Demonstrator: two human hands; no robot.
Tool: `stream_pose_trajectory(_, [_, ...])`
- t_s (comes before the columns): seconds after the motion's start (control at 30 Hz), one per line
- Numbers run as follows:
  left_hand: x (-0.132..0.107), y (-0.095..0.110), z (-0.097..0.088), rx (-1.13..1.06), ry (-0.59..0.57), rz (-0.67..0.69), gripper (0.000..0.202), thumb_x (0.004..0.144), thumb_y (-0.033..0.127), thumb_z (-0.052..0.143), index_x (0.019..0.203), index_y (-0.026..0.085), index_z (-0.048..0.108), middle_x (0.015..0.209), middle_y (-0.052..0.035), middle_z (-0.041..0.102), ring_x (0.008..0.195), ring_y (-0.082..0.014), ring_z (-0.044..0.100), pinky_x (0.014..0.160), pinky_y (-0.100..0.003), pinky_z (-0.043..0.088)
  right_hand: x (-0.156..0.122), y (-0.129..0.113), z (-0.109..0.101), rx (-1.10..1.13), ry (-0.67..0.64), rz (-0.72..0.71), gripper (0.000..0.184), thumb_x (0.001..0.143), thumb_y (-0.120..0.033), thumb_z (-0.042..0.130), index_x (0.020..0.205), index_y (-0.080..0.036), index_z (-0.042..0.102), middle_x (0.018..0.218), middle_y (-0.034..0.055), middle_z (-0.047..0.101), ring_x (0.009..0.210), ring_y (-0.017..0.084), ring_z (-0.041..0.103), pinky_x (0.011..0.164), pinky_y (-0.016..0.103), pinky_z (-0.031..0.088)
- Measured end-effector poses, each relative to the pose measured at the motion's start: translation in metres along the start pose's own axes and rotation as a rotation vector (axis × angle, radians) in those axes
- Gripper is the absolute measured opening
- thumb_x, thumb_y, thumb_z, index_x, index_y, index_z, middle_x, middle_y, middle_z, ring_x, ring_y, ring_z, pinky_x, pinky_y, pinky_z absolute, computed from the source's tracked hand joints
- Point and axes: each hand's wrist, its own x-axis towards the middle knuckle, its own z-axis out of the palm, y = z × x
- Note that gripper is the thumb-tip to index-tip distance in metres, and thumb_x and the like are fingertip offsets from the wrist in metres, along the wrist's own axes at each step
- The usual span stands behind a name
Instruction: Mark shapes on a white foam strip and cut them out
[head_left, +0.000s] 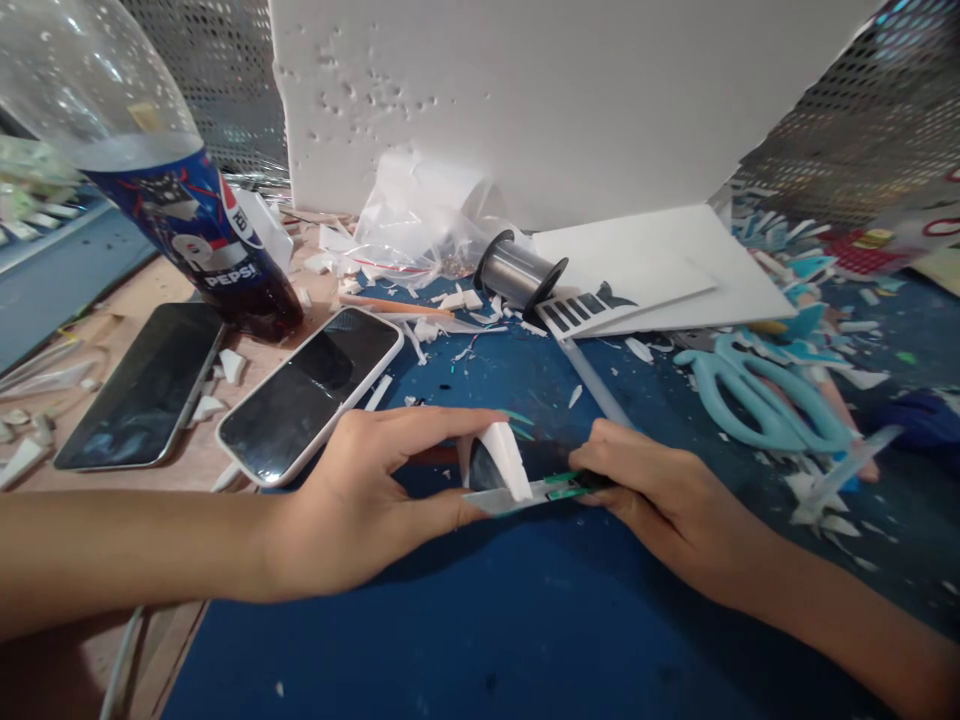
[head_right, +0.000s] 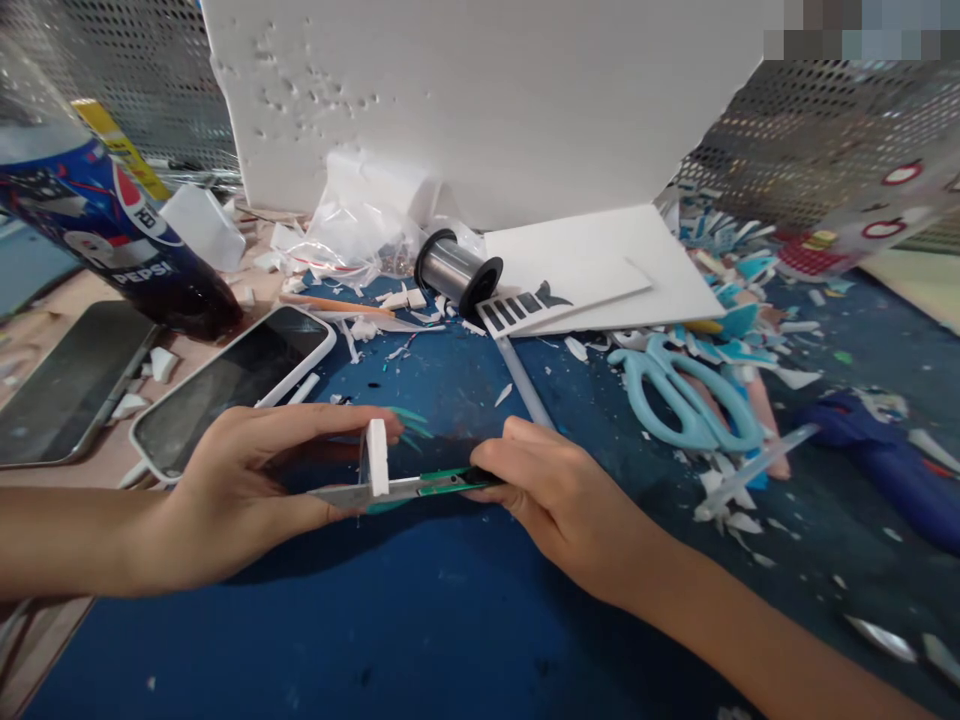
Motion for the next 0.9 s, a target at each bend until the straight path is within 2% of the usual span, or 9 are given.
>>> stream_pose_trajectory(0.1, [0.0005, -0.0007, -0.0001, 0.007, 0.001, 0.036, 0.034, 0.091, 0.023, 0.082, 0.124, 0.012, 0.077, 0.109, -0.0084, 0.084, 0.087, -0.0171, 0.082, 0.081, -0.016, 0.065, 0.0002, -0.0002, -0.0009, 0.002, 0.008, -0.017, 0.019, 0.11, -0.023, 0.046, 0.097, -0.023, 0.059, 0.07, -0.0005, 0.054, 0.062, 0.015, 0.052, 0.056, 0.026, 0.038])
stream_pose_trajectory(0.27, [0.0021, -0.0026, -0.0035, 0.058, -0.025, 0.117, 0.037, 0.091, 0.015, 0.08, 0.128, 0.018, 0.077, 0.11, -0.0073, 0.084, 0.09, -0.0168, 0.081, 0.086, -0.02, 0.064, 0.0015, -0.0003, -0.0021, -0.036, -0.007, -0.041, 0.018, 0.109, -0.02, 0.046, 0.097, -0.023, 0.059, 0.071, 0.0009, 0.059, 0.064, 0.016, 0.056, 0.057, 0.026, 0.043])
stream_pose_trajectory(0.4, [0.0011, -0.0026, -0.0044, 0.087, -0.054, 0.16, 0.043, 0.093, 0.012, 0.076, 0.134, 0.026, 0.075, 0.12, -0.0058, 0.082, 0.094, -0.0163, 0.079, 0.089, -0.023, 0.064, 0.0003, 0.001, -0.0003, -0.06, -0.016, -0.041, 0.025, 0.111, -0.028, 0.041, 0.097, -0.024, 0.062, 0.076, 0.0045, 0.067, 0.067, 0.019, 0.062, 0.059, 0.03, 0.046])
stream_pose_trajectory(0.57, [-0.0006, -0.0035, -0.0024, 0.108, -0.05, 0.173, 0.035, 0.097, 0.013, 0.073, 0.13, 0.021, 0.076, 0.118, -0.0086, 0.081, 0.097, -0.0156, 0.079, 0.09, -0.021, 0.063, -0.0022, -0.0015, 0.0003, -0.101, -0.037, -0.008, 0.032, 0.114, -0.037, 0.035, 0.099, -0.025, 0.061, 0.082, 0.006, 0.07, 0.076, 0.021, 0.067, 0.064, 0.033, 0.047])
stream_pose_trajectory(0.7, [0.0002, -0.0036, -0.0024, 0.102, -0.057, 0.183, 0.031, 0.097, 0.012, 0.073, 0.126, 0.017, 0.078, 0.111, -0.0097, 0.081, 0.093, -0.0147, 0.079, 0.085, -0.017, 0.062, -0.001, -0.0042, -0.0021, -0.091, -0.065, -0.007, 0.035, 0.114, -0.04, 0.036, 0.095, -0.025, 0.061, 0.076, 0.0043, 0.066, 0.069, 0.02, 0.061, 0.065, 0.034, 0.046])
stream_pose_trajectory(0.9, [0.0015, -0.0038, -0.0011, 0.105, -0.067, 0.177, 0.035, 0.096, 0.012, 0.073, 0.129, 0.024, 0.078, 0.113, -0.0076, 0.081, 0.089, -0.0156, 0.078, 0.083, -0.021, 0.065, -0.0001, -0.0063, -0.0017, -0.076, -0.087, 0.016, 0.037, 0.114, -0.04, 0.036, 0.092, -0.024, 0.062, 0.074, 0.0044, 0.065, 0.069, 0.02, 0.058, 0.066, 0.034, 0.045])
